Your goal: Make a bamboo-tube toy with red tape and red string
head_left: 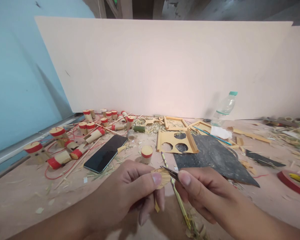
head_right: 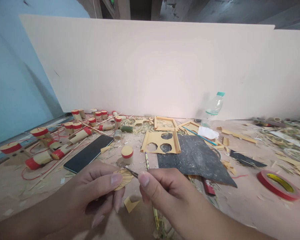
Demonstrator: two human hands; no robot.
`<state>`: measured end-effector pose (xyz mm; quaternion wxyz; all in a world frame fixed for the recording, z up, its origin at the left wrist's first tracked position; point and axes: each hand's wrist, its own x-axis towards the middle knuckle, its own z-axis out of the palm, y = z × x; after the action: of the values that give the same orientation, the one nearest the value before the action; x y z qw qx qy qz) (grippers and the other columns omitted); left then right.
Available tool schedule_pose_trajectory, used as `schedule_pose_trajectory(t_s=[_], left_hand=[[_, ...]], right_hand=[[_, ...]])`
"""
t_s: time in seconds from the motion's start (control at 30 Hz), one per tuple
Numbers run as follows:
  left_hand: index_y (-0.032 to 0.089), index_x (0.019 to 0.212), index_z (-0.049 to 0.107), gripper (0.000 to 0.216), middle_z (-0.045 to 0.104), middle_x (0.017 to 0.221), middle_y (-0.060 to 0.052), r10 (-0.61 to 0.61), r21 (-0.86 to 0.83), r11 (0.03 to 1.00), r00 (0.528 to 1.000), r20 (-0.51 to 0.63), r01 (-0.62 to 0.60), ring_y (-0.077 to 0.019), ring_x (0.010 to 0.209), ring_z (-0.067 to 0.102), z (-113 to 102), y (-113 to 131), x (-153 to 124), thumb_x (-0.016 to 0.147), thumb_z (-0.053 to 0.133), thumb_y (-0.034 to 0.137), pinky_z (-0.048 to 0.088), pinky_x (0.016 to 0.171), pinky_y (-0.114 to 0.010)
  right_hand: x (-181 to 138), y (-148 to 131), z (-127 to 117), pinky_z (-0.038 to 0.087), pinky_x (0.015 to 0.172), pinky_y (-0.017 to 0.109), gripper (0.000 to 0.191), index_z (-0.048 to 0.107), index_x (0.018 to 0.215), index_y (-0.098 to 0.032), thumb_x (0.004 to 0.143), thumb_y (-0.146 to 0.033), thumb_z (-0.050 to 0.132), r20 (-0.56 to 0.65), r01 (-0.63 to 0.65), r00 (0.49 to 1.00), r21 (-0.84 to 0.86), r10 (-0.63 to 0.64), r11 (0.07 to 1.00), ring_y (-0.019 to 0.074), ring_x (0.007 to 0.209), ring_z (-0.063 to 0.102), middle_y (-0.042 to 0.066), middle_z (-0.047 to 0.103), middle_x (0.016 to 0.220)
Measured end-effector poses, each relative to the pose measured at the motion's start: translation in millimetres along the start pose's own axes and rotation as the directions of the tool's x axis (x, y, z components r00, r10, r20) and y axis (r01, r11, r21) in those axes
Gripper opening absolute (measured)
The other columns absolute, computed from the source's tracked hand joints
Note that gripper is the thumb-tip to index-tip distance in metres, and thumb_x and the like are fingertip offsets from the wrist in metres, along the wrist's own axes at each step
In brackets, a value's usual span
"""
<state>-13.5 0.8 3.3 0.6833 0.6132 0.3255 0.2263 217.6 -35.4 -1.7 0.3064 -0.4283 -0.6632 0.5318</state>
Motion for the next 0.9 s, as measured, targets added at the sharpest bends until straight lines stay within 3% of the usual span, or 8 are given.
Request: schedule_pose_trajectory(t_s=[0.63, 0.9], left_hand=[[0.022, 0.057, 0.052, 0.055, 0.038, 0.043, 0.006, 0.021, 0.096, 0.995, 0.999, -0.042, -0.017, -0.0088, 0.04, 0.027, -1.1, 3.3, -3.3, 0.098, 0.056, 0.058, 0.018, 0.042, -0.026], [0.022, 0.056, 0.05, 0.056, 0.037, 0.044, 0.006, 0.015, 0.116, 0.993, 1.0, -0.016, -0.013, -0.0093, 0.042, 0.025, -2.1, 4.4, -4.6, 0.097, 0.058, 0.059, 0.018, 0.044, -0.028]], right_hand=[[0.0, 2.6, 0.8, 0.015, 0.04, 0.026, 0.063, 0.055, 0.074, -0.023, 0.104, -0.078, 0.046, 0.024, -0.041, 0.999, -0.013, 0.041, 0.999, 0.009, 0.042, 0.022, -0.01, 0.027, 0.051], [0.6, 0.5, 1.3, 0.017, 0.045, 0.027, 0.065, 0.039, 0.069, -0.023, 0.103, -0.077, 0.049, 0.023, 0.018, 1.0, -0.007, -0.017, 1.0, 0.0103, 0.053, 0.021, -0.008, 0.026, 0.06]])
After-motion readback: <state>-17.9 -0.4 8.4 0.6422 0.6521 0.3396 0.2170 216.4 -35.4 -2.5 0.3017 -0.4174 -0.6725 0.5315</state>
